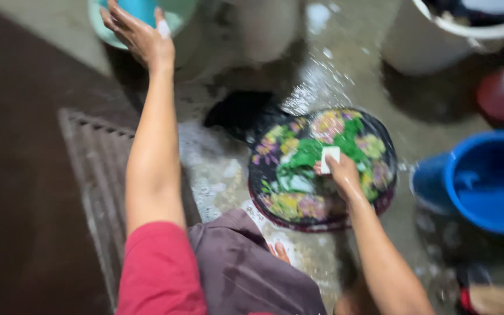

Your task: The person washes clothes by hand in a basin on the floor, adding liquid detergent, scrubbing the items with a brush, and rinsing them with water from a bowl.

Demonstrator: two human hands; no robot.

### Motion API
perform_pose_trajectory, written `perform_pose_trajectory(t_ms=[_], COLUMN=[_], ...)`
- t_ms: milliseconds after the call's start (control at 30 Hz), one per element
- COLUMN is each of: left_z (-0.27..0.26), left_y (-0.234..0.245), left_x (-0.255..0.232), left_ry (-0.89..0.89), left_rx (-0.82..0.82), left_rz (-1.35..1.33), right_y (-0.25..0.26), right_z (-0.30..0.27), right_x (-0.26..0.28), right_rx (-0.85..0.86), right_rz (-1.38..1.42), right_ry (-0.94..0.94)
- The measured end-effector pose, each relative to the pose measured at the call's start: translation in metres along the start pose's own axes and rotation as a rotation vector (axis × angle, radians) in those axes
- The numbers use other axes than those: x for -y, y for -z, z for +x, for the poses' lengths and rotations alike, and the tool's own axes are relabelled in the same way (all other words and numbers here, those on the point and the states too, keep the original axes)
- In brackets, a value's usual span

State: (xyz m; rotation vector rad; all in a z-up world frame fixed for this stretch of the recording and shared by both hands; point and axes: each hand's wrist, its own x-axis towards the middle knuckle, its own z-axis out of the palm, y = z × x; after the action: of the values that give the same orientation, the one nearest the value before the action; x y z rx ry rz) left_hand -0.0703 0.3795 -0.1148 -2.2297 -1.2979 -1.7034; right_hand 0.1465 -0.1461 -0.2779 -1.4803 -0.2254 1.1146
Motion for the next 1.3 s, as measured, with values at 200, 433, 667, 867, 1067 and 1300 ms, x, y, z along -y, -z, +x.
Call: perform_pose_trajectory(t_ms=[200,433,667,867,1067,1300], left_z=[-0.218,-0.338,-0.426,-0.47,-0.436,-0.416], left_y=[-0.014,0.047,0.012,-0.057,-0.047,-0.039], left_x=[-0.182,-0.328,-0.353,-0.277,-0.32,-0.41], left_ry=[-0.409,1.337,1.254,1.577,1.553,1.722], left_rx=[1.016,1.717,1.492,1.125,1.161,1.326], left_rz=[-0.635,-1.016,-1.219,-1.509,-1.137,-1.317], right_y=[0.009,0.006,0.03,-0.015,0.03,0.058], right_z=[-0.007,0.014,0.035,-0.014,-0.065,-0.075], right_x=[-0.023,-0.07,-0.05,-0.042,0.048,0.049], right_rx=[-0.33,-0.681,-0.41,-0.43,-0.498,-0.618], right_rz=[-0.058,-0.684,0.096,-0.379,-0.401,-0.718], right_ry=[0.106,0.463,0.619,0.546,0.273,0.607])
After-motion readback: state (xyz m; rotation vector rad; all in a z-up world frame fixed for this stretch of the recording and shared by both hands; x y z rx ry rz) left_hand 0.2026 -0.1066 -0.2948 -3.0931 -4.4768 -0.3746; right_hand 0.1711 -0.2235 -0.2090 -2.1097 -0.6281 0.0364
